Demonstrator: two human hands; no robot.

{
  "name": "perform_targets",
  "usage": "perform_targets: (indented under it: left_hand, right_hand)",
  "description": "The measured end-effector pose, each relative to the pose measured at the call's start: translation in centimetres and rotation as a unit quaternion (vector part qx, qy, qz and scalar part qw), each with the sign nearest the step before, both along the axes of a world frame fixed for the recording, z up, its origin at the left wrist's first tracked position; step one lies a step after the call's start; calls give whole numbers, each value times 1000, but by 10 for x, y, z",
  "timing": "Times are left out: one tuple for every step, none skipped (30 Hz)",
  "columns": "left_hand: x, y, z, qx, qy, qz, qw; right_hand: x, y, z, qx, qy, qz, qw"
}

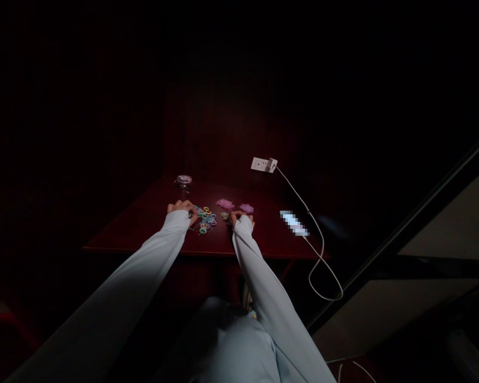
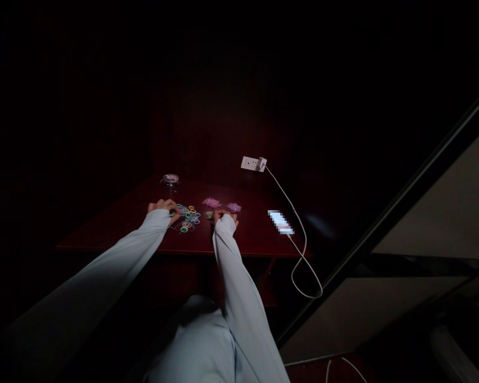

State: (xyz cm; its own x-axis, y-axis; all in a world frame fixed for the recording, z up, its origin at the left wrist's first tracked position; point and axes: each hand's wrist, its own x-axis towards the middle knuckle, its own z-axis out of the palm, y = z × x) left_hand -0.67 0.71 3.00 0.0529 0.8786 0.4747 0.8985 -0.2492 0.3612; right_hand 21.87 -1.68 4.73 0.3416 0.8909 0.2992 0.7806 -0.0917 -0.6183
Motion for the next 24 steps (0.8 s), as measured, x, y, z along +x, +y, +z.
perform_targets:
  left_hand:
    - [-1, 0, -1, 2, -2, -3, 1000]
    - [-1, 1, -2, 5, -3, -6, 1000]
    - [-1, 1, -2, 6, -5, -9, 1000]
    - [-2, 1, -3, 7, -6, -12, 1000]
    - [-2, 2, -3, 7, -6, -15, 1000]
    - [-2, 2, -4, 5, -5, -17, 1000]
    - [-3, 3, -4, 1, -4, -18, 1000]
    - [-3, 3, -4, -3, -2, -18, 1000]
    - [-3, 3, -5, -7, 1, -18, 1000]
    - [-4, 4, -5, -10, 2, -16, 1000]
    - [-4, 4, -5, -11, 2, -15, 1000]
    - [-4, 4, -5, -12, 2, -15, 1000]
    - [-4, 4, -5, -12, 2, -16, 1000]
    - [-4, 4, -5, -13, 1, -17, 1000]
    - [-4, 4, -5, -13, 1, -17, 1000]
    - [-3, 4, -4, -14, 2, -17, 1000]
    - [-3, 4, -4, -14, 3, -15, 1000]
    - [-2, 4, -4, -15, 5, -11, 1000]
    - [-1, 4, -4, -15, 6, -7, 1000]
    - [-1, 4, -3, -16, 7, -4, 1000]
    - [0, 4, -3, -15, 8, -4, 1000]
    - [0, 5, -4, -14, 9, -5, 1000]
    - [0, 5, -4, -11, 8, -9, 1000]
    - [-1, 6, -5, -7, 8, -13, 1000]
  right_hand:
    - [0, 0, 0, -2, 3, -4, 1000]
    - [0, 0, 0, -2, 6, -8, 1000]
    - [0, 0, 0, -2, 7, -9, 1000]
    - [0, 1, 0, 0, 7, -10, 1000]
    - [0, 1, 0, 3, 7, -9, 1000]
    - [0, 1, -1, 4, 6, -6, 1000]
    - [0, 1, -1, 4, 5, -2, 1000]
    - [0, 1, -1, 4, 4, 0, 1000]
    - [1, 1, -1, 4, 4, 2, 1000]
    - [1, 1, -1, 4, 5, 4, 1000]
    - [1, 0, -1, 5, 6, 6, 1000]
    - [1, 0, -1, 6, 8, 6, 1000]
    - [1, -1, -1, 7, 8, 5, 1000]
    - [1, -1, -1, 7, 8, 3, 1000]
    - [1, -1, -1, 5, 8, 1, 1000]
    - [1, -1, -2, 4, 8, -2, 1000]
    - [1, 0, -2, 3, 8, -3, 1000]
    - [1, 1, -3, 2, 9, -2, 1000]
    - [1, 1, -3, 3, 10, 2, 1000]
    - [1, 2, -4, 5, 12, 7, 1000]
    - [2, 2, -4, 6, 14, 12, 1000]
    - [2, 3, -4, 8, 17, 16, 1000]
    - [2, 3, -5, 9, 19, 19, 1000]
    - [3, 3, -5, 9, 21, 20, 1000]
